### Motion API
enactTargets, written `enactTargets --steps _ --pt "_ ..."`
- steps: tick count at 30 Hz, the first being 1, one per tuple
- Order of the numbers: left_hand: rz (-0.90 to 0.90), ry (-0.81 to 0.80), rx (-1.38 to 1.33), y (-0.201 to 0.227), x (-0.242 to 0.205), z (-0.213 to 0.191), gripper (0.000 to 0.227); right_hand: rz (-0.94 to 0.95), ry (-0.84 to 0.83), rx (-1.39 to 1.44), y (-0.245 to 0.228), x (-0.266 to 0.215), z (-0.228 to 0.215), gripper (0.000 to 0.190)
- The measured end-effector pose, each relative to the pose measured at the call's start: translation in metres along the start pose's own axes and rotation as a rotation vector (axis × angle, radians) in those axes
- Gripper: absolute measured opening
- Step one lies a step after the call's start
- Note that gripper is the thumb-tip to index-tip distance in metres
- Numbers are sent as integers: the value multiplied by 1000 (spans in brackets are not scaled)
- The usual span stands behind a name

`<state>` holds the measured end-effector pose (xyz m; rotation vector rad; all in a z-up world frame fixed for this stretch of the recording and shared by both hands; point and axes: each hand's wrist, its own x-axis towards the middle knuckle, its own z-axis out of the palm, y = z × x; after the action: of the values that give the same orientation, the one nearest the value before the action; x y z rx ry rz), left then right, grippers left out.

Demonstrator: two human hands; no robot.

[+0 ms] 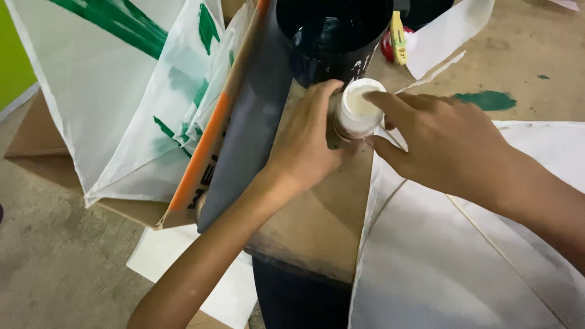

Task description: Assembling a paper kite by applying glue to the edges and folding the paper over a bamboo frame

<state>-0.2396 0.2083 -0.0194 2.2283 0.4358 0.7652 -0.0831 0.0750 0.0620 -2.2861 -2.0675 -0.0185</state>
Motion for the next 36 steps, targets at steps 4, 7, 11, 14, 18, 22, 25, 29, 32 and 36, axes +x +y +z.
enactTargets --steps 4,7,11,14,18,22,25,29,32,36 --pt "-168 -121 -74 3 9 2 77 -23 51 -58 8 1 9 34" --pt "-41 -79 -59 -4 8 8 75 -107 100 -175 9 -8 8 35" --pt "93 -156 67 4 3 10 68 -171 177 -271 3 -36 2 34" --pt "220 -142 88 11 0 14 65 -152 167 -339 3 -54 -2 40" --pt "293 -134 20 16 2 20 64 -121 94 -448 13 -71 10 56" --pt "249 -184 112 28 -3 16 69 -156 240 -513 9 -80 14 48" --pt "306 -159 233 33 -6 23 79 -179 225 -568 9 -89 18 37" --pt "373 -118 280 33 -5 27 66 -129 51 -402 13 -96 10 42" --pt "353 -125 320 35 -5 26 69 -117 34 -429 16 -95 13 60" --pt "383 -125 312 35 -3 31 64 -127 165 -537 17 -91 26 38"
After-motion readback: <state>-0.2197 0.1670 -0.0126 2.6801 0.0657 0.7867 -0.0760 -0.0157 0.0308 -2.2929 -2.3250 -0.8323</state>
